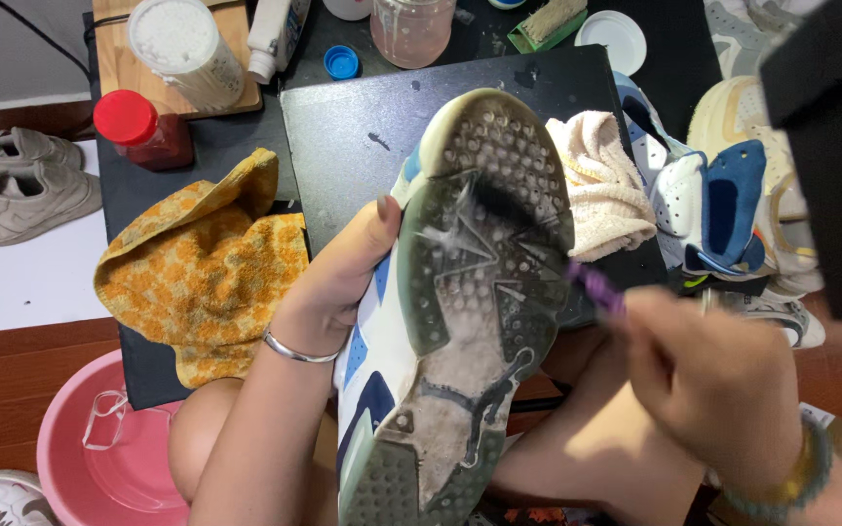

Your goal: The person scrubs a blue and white sneaker with a toothbrush and cleaning solution, then wipes it with a cloth. They also wash shoelaces in a pink basin of water and scrub the shoe's sole.

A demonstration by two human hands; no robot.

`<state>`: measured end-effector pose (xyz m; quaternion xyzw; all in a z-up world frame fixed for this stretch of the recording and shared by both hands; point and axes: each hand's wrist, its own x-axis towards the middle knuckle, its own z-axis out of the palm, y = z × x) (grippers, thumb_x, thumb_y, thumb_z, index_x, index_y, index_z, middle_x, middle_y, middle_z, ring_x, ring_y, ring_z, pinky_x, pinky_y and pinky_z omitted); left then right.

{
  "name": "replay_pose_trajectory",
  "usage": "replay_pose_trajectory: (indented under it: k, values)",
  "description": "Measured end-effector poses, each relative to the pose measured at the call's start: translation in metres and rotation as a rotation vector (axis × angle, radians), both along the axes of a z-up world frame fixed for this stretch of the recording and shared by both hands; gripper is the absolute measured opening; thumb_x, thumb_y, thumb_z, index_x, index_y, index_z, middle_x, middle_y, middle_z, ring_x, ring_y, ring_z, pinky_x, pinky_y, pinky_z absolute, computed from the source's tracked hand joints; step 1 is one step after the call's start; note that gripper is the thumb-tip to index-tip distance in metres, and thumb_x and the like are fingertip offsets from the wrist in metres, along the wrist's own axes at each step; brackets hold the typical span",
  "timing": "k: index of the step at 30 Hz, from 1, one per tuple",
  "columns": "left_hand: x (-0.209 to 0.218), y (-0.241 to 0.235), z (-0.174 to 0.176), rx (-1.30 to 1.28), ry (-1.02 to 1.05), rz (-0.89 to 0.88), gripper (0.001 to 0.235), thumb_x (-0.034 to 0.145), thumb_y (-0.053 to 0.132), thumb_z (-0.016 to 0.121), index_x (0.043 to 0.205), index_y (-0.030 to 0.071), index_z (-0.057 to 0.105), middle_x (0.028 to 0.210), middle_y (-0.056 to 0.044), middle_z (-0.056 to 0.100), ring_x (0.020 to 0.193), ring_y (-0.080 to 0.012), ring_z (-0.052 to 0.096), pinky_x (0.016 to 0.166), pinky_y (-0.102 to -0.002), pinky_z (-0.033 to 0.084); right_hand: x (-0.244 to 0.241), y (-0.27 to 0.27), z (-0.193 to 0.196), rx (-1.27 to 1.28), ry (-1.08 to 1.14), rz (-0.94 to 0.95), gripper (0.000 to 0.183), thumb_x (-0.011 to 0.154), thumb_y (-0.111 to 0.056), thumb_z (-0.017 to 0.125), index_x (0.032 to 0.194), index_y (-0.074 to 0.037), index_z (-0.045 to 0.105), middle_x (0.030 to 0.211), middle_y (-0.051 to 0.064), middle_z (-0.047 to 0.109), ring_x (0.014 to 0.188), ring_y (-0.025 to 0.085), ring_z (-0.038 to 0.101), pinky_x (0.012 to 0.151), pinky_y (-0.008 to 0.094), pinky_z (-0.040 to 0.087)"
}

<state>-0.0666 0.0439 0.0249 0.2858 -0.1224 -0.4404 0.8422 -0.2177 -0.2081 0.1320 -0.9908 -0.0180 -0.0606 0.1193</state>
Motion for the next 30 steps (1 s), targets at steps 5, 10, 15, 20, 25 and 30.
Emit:
replay_pose_trajectory:
  k: [5,10,15,20,25,30]
  values:
    - [0.001,0.000,0.002,-0.022,0.025,0.040,0.091,0.095,0.059,0.063,0.157,-0.002,0.038,0.141,-0.016,0.059,0.123,-0.0212,0.063,0.104,-0.038,0.053,-0.006,0.010,-0.014,0.134,-0.069,0.121,0.007,0.089,-0.014,0.068,0.090,-0.008,0.067,0.057,0.001,0.058,0.044,0.016,0.055,0.043,0.034,0.040]
    - [0.000,0.004,0.005,-0.099,0.101,0.053,0.088,0.094,0.058,0.063,0.153,-0.003,0.039,0.140,-0.017,0.061,0.124,-0.0238,0.064,0.105,-0.040,0.055,-0.039,0.012,-0.021,0.161,-0.041,0.243,0.011,0.085,-0.023,0.075,0.083,-0.013,0.069,0.050,-0.004,0.055,0.038,0.013,0.051,0.041,0.037,0.037]
    - [-0.003,0.003,-0.002,-0.082,0.051,0.035,0.087,0.096,0.055,0.067,0.156,-0.003,0.043,0.143,-0.018,0.060,0.126,-0.0241,0.063,0.106,-0.039,0.054,-0.006,-0.012,-0.018,0.054,-0.066,-0.032,0.011,0.090,-0.014,0.068,0.084,-0.006,0.064,0.053,0.007,0.050,0.046,0.025,0.052,0.049,0.040,0.038]
    - [0.001,0.007,-0.007,-0.240,0.156,-0.003,0.080,0.102,0.054,0.067,0.152,-0.004,0.043,0.140,-0.020,0.061,0.123,-0.0270,0.064,0.104,-0.041,0.054,-0.022,0.004,-0.030,0.074,-0.082,0.055,0.010,0.088,-0.016,0.071,0.090,-0.007,0.069,0.056,0.004,0.056,0.047,0.021,0.058,0.049,0.038,0.042]
    - [0.000,0.016,-0.004,-0.249,0.274,0.033,0.081,0.094,0.055,0.064,0.152,0.003,0.043,0.145,-0.017,0.059,0.129,-0.0294,0.062,0.112,-0.046,0.051,-0.063,0.020,-0.038,0.321,-0.090,0.279,0.016,0.083,-0.017,0.074,0.093,-0.006,0.066,0.067,0.003,0.061,0.054,0.020,0.062,0.051,0.033,0.048]
    - [0.003,0.015,-0.017,-0.205,0.232,-0.012,0.082,0.099,0.055,0.060,0.156,-0.001,0.043,0.150,-0.020,0.057,0.132,-0.0292,0.059,0.114,-0.045,0.049,-0.034,-0.001,-0.040,0.171,-0.074,0.026,0.011,0.088,-0.014,0.074,0.088,-0.005,0.068,0.060,0.009,0.058,0.050,0.026,0.059,0.049,0.041,0.042]
